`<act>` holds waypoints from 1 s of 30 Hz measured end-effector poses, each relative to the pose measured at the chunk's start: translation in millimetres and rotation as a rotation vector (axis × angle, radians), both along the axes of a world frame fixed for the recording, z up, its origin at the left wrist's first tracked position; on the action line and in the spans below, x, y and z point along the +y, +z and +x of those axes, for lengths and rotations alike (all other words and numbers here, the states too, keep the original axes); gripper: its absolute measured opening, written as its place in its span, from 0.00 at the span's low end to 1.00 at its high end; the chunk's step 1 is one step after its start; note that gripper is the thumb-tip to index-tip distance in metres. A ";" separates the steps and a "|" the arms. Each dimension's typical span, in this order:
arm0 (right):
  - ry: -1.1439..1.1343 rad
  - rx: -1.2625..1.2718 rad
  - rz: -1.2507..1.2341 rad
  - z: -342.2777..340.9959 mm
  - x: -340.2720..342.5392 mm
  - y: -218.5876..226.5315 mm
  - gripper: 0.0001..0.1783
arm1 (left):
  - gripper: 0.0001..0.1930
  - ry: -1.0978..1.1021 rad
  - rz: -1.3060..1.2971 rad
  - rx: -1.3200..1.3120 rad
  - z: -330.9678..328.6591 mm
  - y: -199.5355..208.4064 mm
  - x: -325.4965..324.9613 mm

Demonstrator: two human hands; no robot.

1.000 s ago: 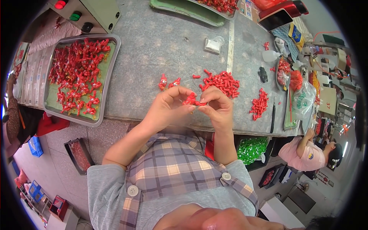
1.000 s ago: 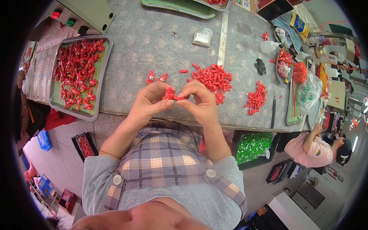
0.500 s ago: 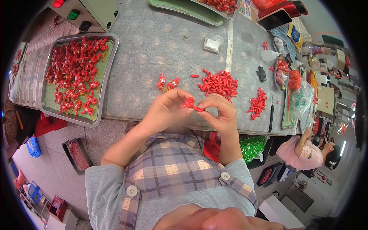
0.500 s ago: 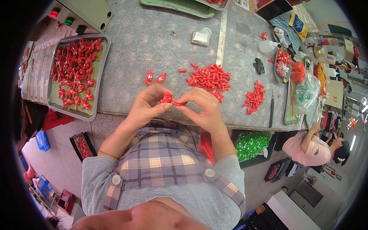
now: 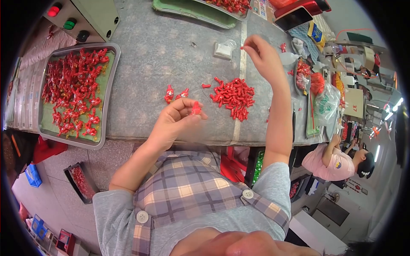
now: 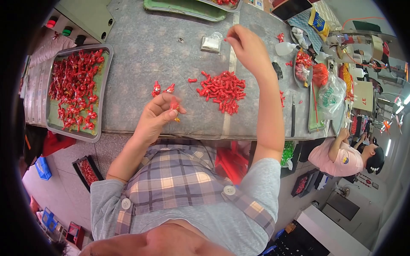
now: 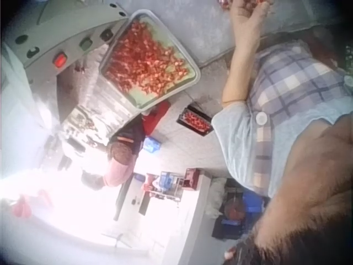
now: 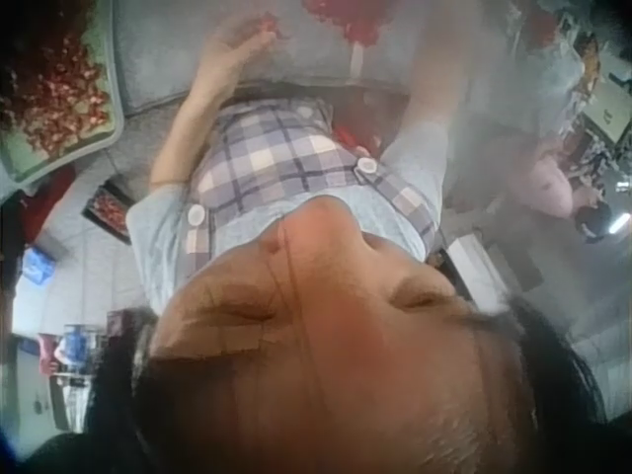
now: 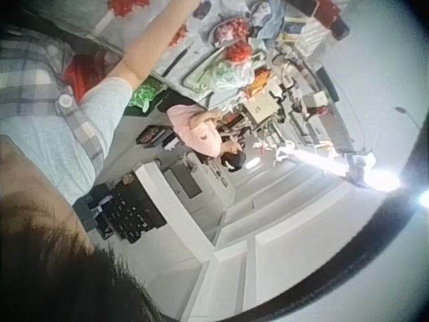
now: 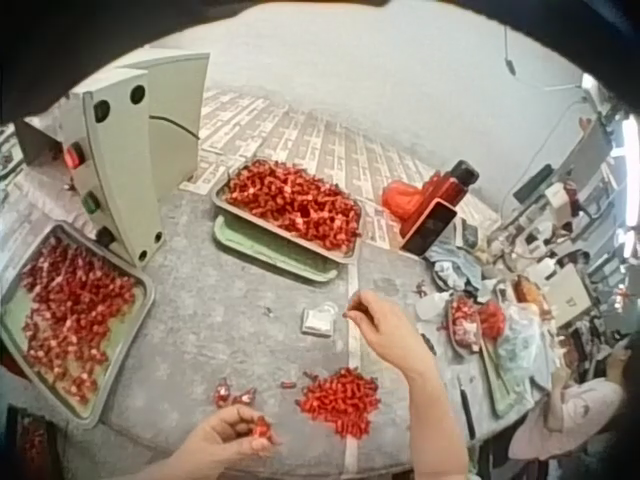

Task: The person assembles small red plastic components together by hand at a workbench.

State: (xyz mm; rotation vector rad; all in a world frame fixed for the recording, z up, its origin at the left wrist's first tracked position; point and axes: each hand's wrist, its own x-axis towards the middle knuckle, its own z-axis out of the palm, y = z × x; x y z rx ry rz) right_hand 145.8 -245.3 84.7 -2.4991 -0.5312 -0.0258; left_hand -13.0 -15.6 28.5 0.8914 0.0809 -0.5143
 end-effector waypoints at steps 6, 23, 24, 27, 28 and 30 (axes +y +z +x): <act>0.085 -0.060 -0.294 27.2 8.1 -6.2 0.07 | 0.15 0.032 0.037 -0.016 0.4 -0.4 5.5; 0.096 -0.069 -0.240 26.5 10.5 -7.9 0.07 | 0.13 0.060 0.006 -0.052 1.2 -9.4 8.8; 0.095 -0.071 -0.240 25.9 10.3 -9.5 0.07 | 0.13 0.059 0.006 -0.054 1.3 -8.7 8.1; 0.117 -0.091 -0.275 24.5 11.1 -13.9 0.06 | 0.15 0.062 0.026 -0.030 1.8 -7.5 6.3; 0.101 -0.082 -0.284 23.5 12.1 -12.2 0.06 | 0.14 0.061 0.006 -0.044 1.7 -9.1 6.1; 0.086 -0.075 -0.291 22.1 13.0 -10.4 0.06 | 0.13 0.061 -0.013 -0.060 1.5 -10.7 6.1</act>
